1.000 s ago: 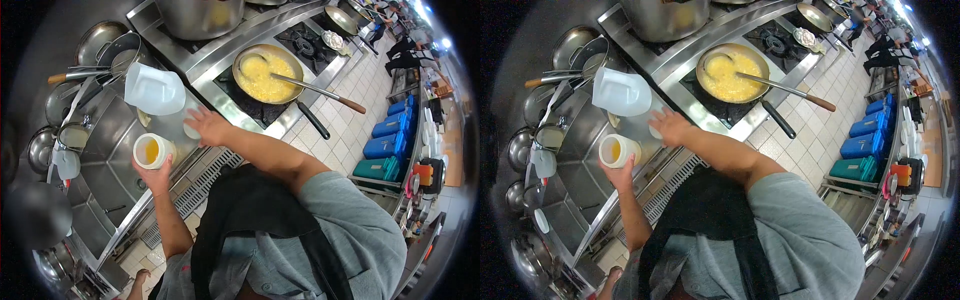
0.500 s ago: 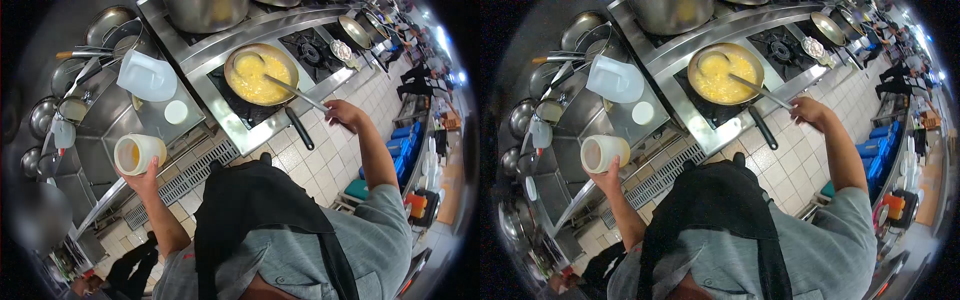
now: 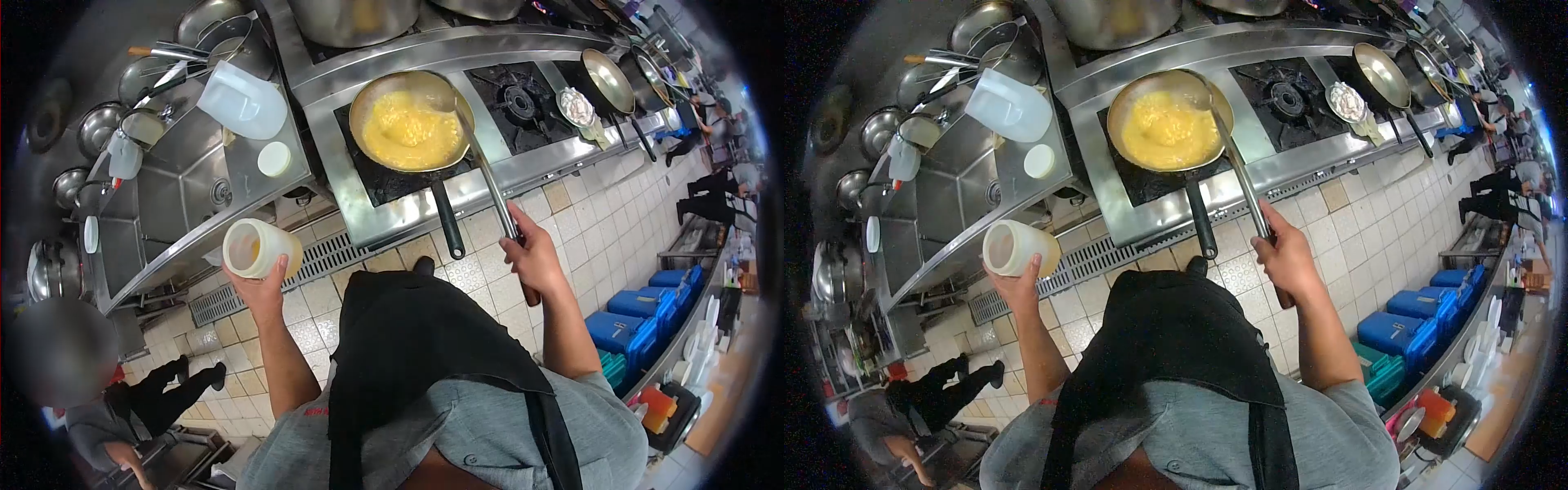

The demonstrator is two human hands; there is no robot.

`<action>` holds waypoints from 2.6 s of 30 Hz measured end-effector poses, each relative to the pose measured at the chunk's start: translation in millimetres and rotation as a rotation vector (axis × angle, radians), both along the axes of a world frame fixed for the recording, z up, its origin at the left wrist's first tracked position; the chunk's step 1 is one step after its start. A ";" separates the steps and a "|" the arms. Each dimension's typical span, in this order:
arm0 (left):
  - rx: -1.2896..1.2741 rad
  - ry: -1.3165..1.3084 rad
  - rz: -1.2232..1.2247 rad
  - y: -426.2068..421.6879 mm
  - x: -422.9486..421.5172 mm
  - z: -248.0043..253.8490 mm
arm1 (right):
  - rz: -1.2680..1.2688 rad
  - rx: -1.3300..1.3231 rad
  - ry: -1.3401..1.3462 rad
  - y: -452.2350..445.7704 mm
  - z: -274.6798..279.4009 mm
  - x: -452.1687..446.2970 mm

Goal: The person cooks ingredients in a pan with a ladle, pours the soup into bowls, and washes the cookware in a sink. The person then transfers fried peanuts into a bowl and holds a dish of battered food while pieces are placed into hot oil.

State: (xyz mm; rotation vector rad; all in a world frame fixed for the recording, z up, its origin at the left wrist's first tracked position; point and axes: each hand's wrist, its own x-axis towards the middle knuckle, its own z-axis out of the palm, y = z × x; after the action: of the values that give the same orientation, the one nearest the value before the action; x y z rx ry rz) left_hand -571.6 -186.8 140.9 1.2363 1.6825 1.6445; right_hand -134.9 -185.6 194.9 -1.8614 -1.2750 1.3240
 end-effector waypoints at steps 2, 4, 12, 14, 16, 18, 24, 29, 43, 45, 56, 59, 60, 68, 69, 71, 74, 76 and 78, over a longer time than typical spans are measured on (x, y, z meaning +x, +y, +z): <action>-0.028 -0.016 -0.009 -5.8 5.8 2.6 | 0.105 0.279 -0.256 10.4 -36.4 3.0; -0.020 -0.028 -0.009 -8.9 8.0 2.7 | 0.053 0.243 -0.177 21.4 -40.6 -15.8; 0.008 0.023 -0.013 -8.5 5.2 -2.0 | -0.230 -0.241 0.888 9.3 9.1 -37.4; 0.010 0.173 -0.025 -4.6 5.4 -0.5 | -0.151 -0.160 0.620 -5.4 17.1 -32.2; -0.037 0.203 -0.023 -1.7 13.2 14.3 | -0.111 -0.127 0.499 -17.8 23.8 -26.3; -0.029 0.214 -0.113 6.5 17.6 20.9 | -0.101 0.020 0.331 -27.3 29.7 -19.5; 0.072 0.260 -0.070 36.7 46.4 30.5 | -0.021 0.321 0.140 -32.3 16.2 0.3; 0.047 0.473 0.008 74.7 91.6 45.1 | 0.181 0.343 -0.094 -2.2 -14.5 32.3; -0.022 1.029 -0.102 149.3 180.4 55.4 | 0.062 -0.183 0.911 -7.1 44.0 97.8; -0.021 1.151 -0.057 155.6 187.2 53.6 | 0.056 -0.239 0.984 -7.8 48.8 101.2; -0.096 1.294 -0.059 167.7 211.8 67.1 | 0.050 -0.277 1.112 -5.7 50.6 111.6; -0.076 1.310 -0.057 170.0 215.8 66.2 | 0.052 -0.275 1.105 -5.3 50.2 112.4; -0.068 1.319 -0.056 170.9 217.0 65.8 | 0.050 -0.274 1.103 -5.2 50.0 112.5; -0.060 1.331 -0.067 174.0 225.7 71.6 | 0.033 -0.280 1.118 -7.2 49.5 112.4; -0.075 1.338 -0.072 173.8 226.7 72.9 | 0.031 -0.280 1.126 -7.4 49.2 112.5; -0.066 1.335 -0.075 174.0 227.9 73.6 | 0.026 -0.279 1.127 -7.9 49.0 112.6; -0.057 1.330 -0.075 175.3 229.3 73.9 | 0.017 -0.279 1.130 -8.7 48.5 112.5; -0.058 1.329 -0.071 176.0 230.4 73.9 | 0.013 -0.280 1.134 -8.7 47.7 112.8; -0.043 1.337 -0.064 175.8 231.6 73.3 | 0.014 -0.277 1.137 -8.9 46.6 113.5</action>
State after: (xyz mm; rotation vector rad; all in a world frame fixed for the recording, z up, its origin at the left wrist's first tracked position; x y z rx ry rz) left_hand -340.0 -11.1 214.2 2.6078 2.2166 0.6063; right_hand -21.5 -194.6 241.4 -0.8727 -0.4952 2.1476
